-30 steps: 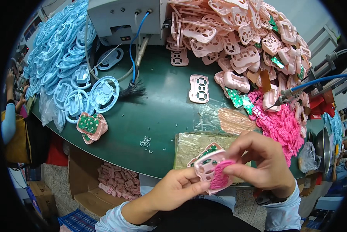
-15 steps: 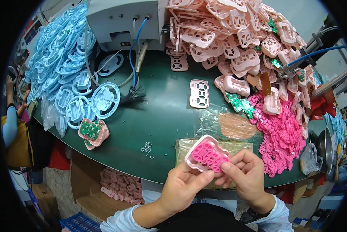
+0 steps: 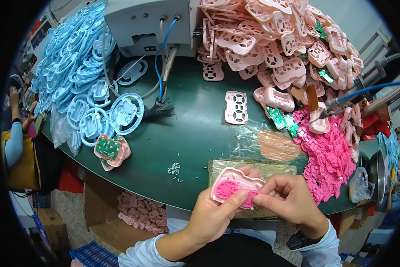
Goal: The person assembles small electronic devices by placing a green circuit board into a pink plastic housing, closing the housing, and using a pneumatic tool to fasten it. The person repeats this process for multiple units, handling pink housings, green circuit boards, and pink foam inserts.
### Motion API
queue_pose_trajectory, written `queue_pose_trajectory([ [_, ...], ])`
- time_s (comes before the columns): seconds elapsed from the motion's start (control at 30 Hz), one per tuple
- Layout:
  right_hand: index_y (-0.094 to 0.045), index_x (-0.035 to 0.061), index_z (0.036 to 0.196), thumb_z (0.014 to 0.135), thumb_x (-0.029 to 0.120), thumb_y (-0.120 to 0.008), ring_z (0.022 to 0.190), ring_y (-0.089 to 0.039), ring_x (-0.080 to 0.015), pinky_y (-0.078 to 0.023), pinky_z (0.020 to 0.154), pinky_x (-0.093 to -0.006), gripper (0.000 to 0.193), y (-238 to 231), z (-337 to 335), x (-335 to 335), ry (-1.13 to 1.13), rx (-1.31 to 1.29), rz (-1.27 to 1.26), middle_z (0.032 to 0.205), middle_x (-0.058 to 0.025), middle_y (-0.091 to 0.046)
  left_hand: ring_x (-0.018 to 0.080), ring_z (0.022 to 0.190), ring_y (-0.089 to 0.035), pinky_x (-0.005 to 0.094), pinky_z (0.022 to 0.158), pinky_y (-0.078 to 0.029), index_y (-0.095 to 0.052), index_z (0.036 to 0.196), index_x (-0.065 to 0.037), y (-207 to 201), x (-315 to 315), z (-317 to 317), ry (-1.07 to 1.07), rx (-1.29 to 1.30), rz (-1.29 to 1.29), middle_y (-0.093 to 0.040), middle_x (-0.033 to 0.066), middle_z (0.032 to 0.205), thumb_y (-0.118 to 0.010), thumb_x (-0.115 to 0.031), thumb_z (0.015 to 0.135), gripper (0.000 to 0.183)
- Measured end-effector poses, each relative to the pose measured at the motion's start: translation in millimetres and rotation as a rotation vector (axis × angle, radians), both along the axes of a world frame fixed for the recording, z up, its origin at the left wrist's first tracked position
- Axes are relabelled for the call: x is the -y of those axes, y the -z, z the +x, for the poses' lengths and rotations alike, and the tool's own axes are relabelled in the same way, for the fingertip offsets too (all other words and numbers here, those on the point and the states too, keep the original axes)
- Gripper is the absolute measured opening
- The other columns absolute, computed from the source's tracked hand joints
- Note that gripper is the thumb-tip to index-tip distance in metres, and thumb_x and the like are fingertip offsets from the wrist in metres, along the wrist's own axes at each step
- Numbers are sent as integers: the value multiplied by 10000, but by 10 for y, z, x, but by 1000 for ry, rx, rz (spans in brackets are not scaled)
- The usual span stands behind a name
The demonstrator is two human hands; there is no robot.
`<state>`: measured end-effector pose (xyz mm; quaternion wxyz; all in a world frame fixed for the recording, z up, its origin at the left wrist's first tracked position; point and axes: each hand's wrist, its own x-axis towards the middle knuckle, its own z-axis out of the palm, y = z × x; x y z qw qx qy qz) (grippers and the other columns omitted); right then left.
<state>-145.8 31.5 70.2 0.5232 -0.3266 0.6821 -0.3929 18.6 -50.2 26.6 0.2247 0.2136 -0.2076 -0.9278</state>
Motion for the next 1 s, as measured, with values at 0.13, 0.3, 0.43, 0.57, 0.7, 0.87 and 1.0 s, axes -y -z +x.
queue_pose_trajectory([
  [0.13,-656,-8,885,827,145,-776,549,-434,9,-314,473,-180,203,-5,-24,4,-30,-115,54,657,53,-559,276,1284,-496,408,1045,-458,-331,1436,-21,60,-10,-30,14,29,-27,-428,193,1449,-523,-20,966,508],
  [0.3,-589,-13,1024,809,144,-794,682,-518,-30,-418,555,-186,336,134,-7,42,68,-329,-195,875,-21,-612,264,1284,-496,405,1049,-452,-301,1457,-18,16,16,-3,7,-4,-35,-443,195,1430,-520,-35,970,534],
  [0.43,-563,-13,1027,840,103,-757,787,-586,-63,-508,675,-206,294,192,15,4,108,-24,-206,959,-51,-624,273,1302,-477,405,1053,-445,-256,1484,-17,38,-1,-28,46,31,-74,-429,195,1435,-515,-55,975,573],
  [0.57,-558,-27,1040,878,27,-691,870,-626,-81,-536,719,-215,217,181,54,-14,102,179,-218,992,-82,-642,290,1330,-442,403,1071,-418,-221,1502,-15,7,5,4,46,40,-39,-383,205,1466,-598,-104,942,681],
  [0.7,-570,-29,1036,877,51,-700,816,-653,-90,-541,681,-207,220,163,-105,-19,31,435,-73,958,-94,-673,285,1376,-374,399,1115,-333,-356,1454,-5,-74,111,114,-127,-11,-500,-422,179,1448,-836,-136,743,868],
  [0.87,-600,-29,1026,885,95,-701,721,-669,-104,-554,617,-220,213,194,-235,3,19,723,91,857,-78,-688,363,1206,-548,442,1012,-463,-723,1068,-55,-141,477,317,109,56,-1682,-649,107,1221,-824,-88,686,397],
  [1.0,-613,-27,1068,884,105,-706,734,-671,-108,-560,608,-231,245,242,-291,-64,12,731,112,876,-73,-688,339,1070,-644,393,923,-544,-729,1030,-55,-233,427,289,94,158,-1774,-706,100,1096,-767,-10,705,330],
])
